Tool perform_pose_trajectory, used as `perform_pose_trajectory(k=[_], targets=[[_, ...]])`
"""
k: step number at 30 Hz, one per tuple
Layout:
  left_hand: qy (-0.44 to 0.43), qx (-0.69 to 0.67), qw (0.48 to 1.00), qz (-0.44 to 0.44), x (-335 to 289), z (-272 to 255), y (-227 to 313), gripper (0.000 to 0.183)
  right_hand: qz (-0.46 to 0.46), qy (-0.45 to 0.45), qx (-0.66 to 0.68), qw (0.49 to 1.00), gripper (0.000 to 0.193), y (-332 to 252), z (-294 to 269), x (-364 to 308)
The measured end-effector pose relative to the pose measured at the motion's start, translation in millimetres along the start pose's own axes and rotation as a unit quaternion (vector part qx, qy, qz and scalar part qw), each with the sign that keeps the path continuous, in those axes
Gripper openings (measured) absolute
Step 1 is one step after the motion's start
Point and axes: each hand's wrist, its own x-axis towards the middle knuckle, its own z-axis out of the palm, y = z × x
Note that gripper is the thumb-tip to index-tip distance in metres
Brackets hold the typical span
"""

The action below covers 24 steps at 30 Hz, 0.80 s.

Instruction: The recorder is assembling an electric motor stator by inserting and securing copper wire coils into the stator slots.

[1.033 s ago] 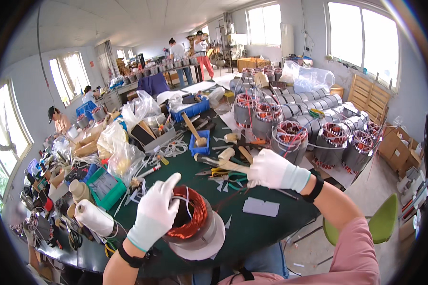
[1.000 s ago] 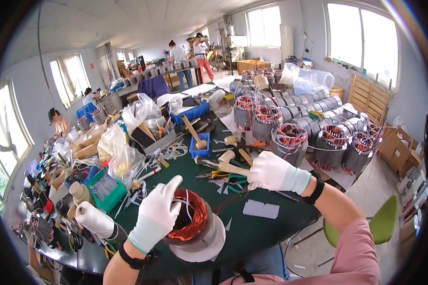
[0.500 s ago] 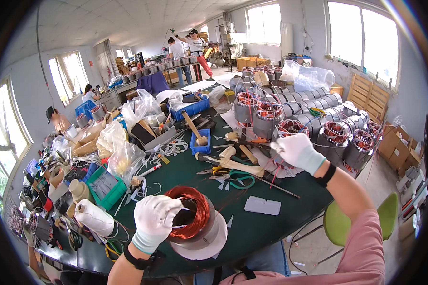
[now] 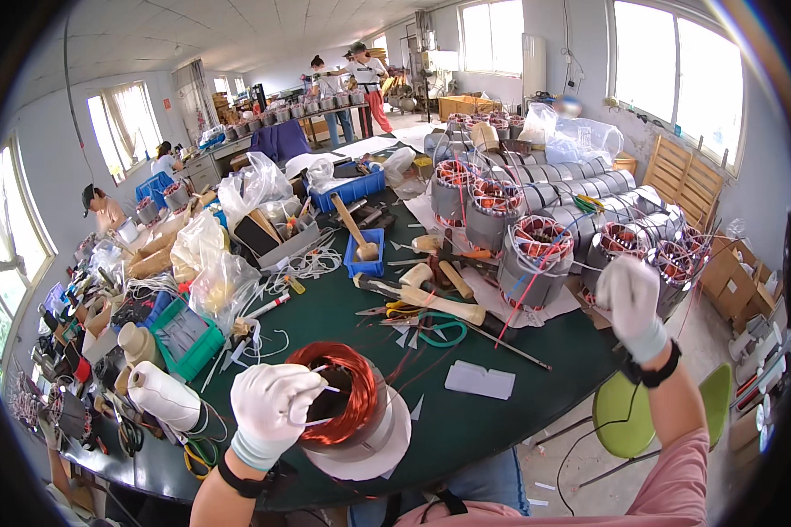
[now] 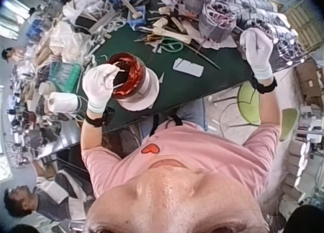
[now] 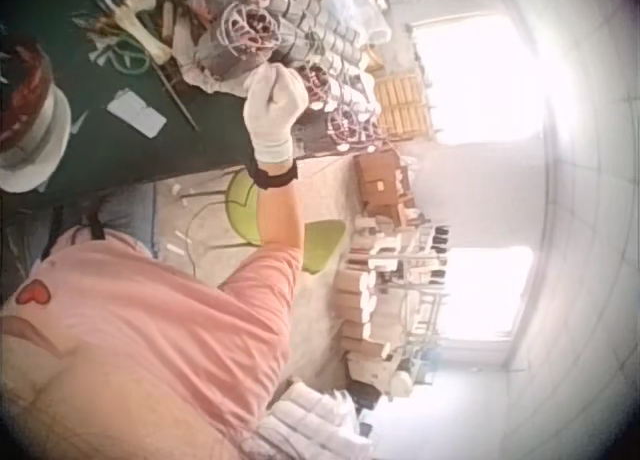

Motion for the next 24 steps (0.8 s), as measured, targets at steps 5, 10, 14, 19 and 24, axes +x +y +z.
perform_pose_trajectory(k=[5,10,14,19,24], targets=[[0.004,0.040,0.999,0.023,-10,2,-7,0.006,-0.371,-0.196,0.042,0.907,0.028,-41,74,-28],[0.007,-0.071,0.995,-0.077,5,-5,7,0.014,-0.365,-0.209,0.178,0.890,0.041,-60,147,-81],[-0.055,-0.297,0.888,-0.347,6,-26,3,0.016,-0.332,-0.216,0.208,0.894,0.040,-52,159,-110],[-0.011,-0.324,0.869,-0.375,9,-5,-20,0.016,-0.180,-0.220,0.184,0.941,0.029,-46,165,-133],[-0.050,-0.275,0.886,-0.370,42,7,-6,0.016,-0.152,-0.242,0.186,0.940,0.022,-81,167,-125]])
